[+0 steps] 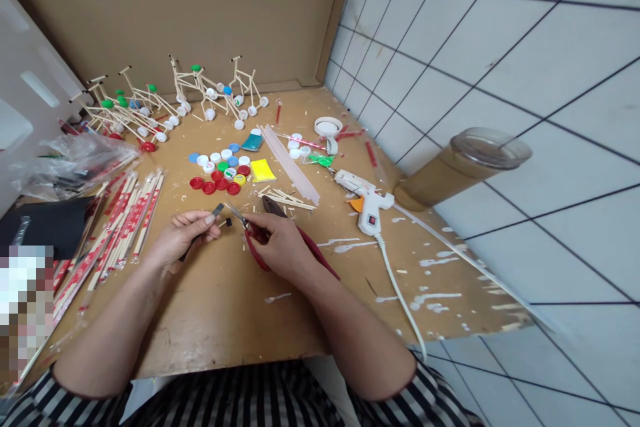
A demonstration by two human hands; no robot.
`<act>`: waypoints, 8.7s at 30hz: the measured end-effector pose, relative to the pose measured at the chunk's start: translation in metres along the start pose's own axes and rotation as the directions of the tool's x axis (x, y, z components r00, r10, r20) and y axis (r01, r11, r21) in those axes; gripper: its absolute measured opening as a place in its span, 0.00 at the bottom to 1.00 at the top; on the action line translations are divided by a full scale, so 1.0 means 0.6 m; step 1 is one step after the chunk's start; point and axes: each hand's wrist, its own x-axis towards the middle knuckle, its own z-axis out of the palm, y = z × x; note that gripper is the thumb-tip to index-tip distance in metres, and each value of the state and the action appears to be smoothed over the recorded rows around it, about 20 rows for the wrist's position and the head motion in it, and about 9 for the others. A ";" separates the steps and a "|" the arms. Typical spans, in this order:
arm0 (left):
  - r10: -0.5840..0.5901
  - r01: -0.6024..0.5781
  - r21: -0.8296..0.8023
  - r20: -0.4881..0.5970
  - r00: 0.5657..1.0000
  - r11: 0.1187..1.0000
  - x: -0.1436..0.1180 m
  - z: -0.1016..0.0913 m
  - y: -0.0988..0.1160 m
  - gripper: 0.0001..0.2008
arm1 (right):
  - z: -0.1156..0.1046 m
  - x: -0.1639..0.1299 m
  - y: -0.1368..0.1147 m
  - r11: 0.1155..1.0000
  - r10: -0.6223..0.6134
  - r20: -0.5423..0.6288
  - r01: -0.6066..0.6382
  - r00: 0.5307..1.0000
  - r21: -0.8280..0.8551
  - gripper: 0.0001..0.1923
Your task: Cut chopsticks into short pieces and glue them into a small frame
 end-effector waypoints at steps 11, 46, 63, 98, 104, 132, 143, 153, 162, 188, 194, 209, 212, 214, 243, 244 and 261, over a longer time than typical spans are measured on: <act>0.033 -0.033 -0.042 -0.002 0.999 0.999 -0.003 0.012 -0.007 0.19 | 0.003 -0.003 -0.002 0.997 -0.076 0.064 0.078 0.995 -0.029 0.20; 0.036 -0.036 -0.006 0.044 0.998 0.999 -0.001 0.010 -0.016 0.15 | 0.001 -0.003 -0.005 0.999 -0.053 0.133 0.052 0.990 0.013 0.14; 0.019 -0.021 0.039 0.035 0.999 0.999 -0.002 0.009 -0.013 0.14 | 0.002 -0.004 -0.006 0.999 -0.010 0.168 0.004 0.986 0.039 0.13; 0.345 -0.248 0.316 -0.301 0.889 0.916 0.042 -0.063 -0.002 0.11 | -0.137 -0.074 -0.037 0.325 0.524 -0.173 -0.383 0.834 -0.865 0.14; 0.362 -0.253 0.362 -0.277 0.890 0.897 0.045 -0.069 -0.003 0.10 | -0.137 -0.080 -0.032 0.284 0.618 -0.178 -0.428 0.766 -0.858 0.16; 0.214 -0.150 0.341 -0.159 0.964 0.928 0.027 -0.051 0.018 0.15 | 0.018 0.089 -0.064 0.684 0.233 0.297 0.061 0.926 -0.727 0.11; 0.198 -0.151 0.245 -0.183 0.963 0.958 0.029 -0.046 0.015 0.22 | 0.041 0.093 -0.039 0.722 0.212 0.281 0.044 0.936 -0.690 0.11; 0.162 -0.124 0.198 -0.188 0.969 0.972 0.023 -0.038 0.024 0.24 | 0.008 0.086 -0.032 0.923 0.170 0.239 -0.069 0.956 -0.378 0.04; 0.084 -0.084 0.056 0.003 0.996 0.995 0.016 -0.034 0.015 0.20 | -0.014 0.080 -0.020 0.861 0.246 0.201 -0.309 0.948 0.404 0.07; 0.052 -0.146 0.578 0.177 0.983 0.803 -0.006 0.010 -0.036 0.11 | -0.018 0.079 -0.003 0.839 0.248 0.190 -0.309 0.950 0.448 0.06; 0.430 -0.322 0.792 0.084 0.899 0.518 0.006 -0.019 -0.019 0.06 | -0.019 0.078 -0.008 0.826 0.280 0.190 -0.337 0.941 0.452 0.05; 0.369 -0.190 0.963 0.110 0.923 0.189 0.018 -0.010 -0.016 0.07 | -0.017 0.078 -0.009 0.793 0.292 0.201 -0.354 0.935 0.496 0.06; 0.292 -0.194 0.784 0.017 0.956 0.589 0.019 -0.012 -0.016 0.05 | -0.014 0.077 -0.010 0.762 0.287 0.225 -0.364 0.931 0.536 0.07; 0.170 -0.140 0.539 -0.006 0.985 0.830 0.016 -0.009 -0.013 0.04 | -0.012 0.077 -0.010 0.749 0.284 0.244 -0.373 0.927 0.547 0.07; 0.197 -0.206 0.284 0.059 0.979 0.936 -0.001 0.010 -0.019 0.15 | 0.008 0.062 -0.016 0.902 0.233 0.411 -0.354 0.881 0.248 0.01; 0.194 -0.203 0.282 0.059 0.979 0.938 0.001 0.007 -0.021 0.15 | 0.008 0.062 -0.014 0.911 0.227 0.407 -0.341 0.885 0.232 0.01; 0.161 -0.163 0.151 0.024 0.987 0.975 0.004 0.000 -0.012 0.18 | 0.045 0.046 -0.011 0.980 0.038 0.386 0.040 0.922 -0.194 0.05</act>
